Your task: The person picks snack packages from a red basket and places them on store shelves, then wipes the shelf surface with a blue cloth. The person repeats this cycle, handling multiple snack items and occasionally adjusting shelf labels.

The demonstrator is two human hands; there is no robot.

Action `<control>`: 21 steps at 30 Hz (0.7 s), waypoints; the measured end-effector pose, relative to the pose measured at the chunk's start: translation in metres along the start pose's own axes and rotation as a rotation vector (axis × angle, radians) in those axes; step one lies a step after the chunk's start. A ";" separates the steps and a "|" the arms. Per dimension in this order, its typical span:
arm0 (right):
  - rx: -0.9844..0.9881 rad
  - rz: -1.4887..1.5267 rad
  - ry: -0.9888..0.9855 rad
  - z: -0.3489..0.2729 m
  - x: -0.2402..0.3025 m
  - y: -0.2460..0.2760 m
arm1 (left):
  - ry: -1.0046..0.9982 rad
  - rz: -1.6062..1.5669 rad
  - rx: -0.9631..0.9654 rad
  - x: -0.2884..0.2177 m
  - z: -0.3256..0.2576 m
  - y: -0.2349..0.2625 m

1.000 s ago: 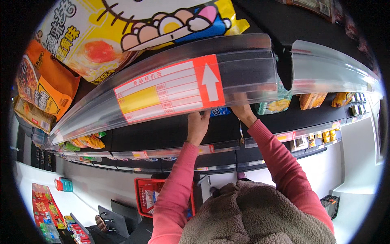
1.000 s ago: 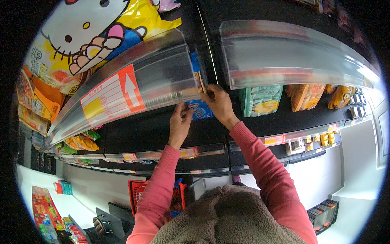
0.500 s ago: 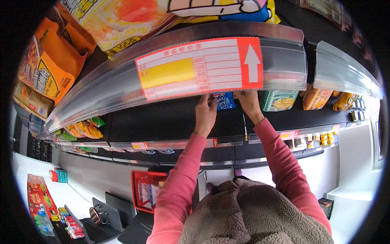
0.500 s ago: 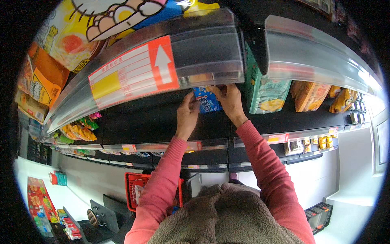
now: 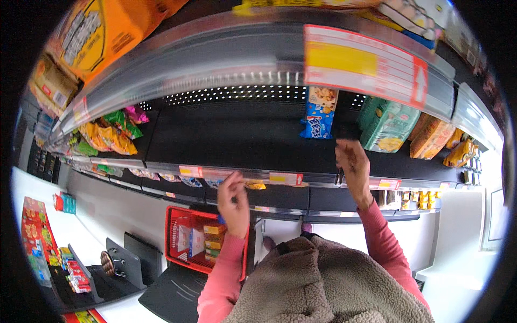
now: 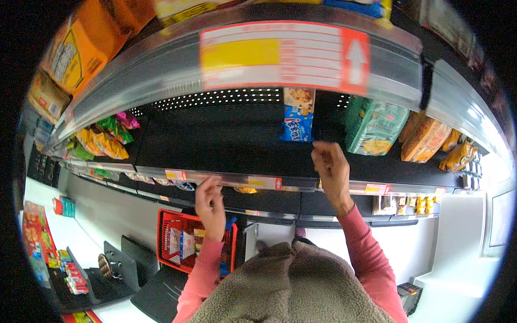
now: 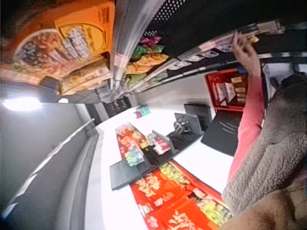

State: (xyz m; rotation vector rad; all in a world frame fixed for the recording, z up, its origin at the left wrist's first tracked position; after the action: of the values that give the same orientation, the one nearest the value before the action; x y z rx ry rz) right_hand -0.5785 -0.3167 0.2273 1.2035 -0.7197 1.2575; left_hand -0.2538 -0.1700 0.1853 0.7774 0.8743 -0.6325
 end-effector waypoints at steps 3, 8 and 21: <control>0.109 -0.086 -0.021 -0.041 0.007 -0.023 | 0.222 -0.002 -0.153 0.089 -0.083 0.063; 0.418 -0.141 -0.104 -0.100 0.011 -0.081 | 0.756 -0.316 -0.353 0.264 -0.261 0.126; 0.696 -0.227 -0.201 -0.153 0.019 -0.142 | 1.391 0.240 -0.125 0.339 -0.403 0.113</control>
State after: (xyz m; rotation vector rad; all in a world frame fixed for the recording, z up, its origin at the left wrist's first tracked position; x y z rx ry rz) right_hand -0.4684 -0.1497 0.1635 1.9400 -0.2628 1.2404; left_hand -0.1722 0.1617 -0.2312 1.1711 2.0003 0.2986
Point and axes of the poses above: each hand's wrist, its own z-axis towards the middle knuckle, its own y-axis out of the back of the hand, x = y × z, the point moved 6 cm from there along z, towards the middle knuckle, and after that the axes turned 5 degrees about x, right-handed, at the moved point
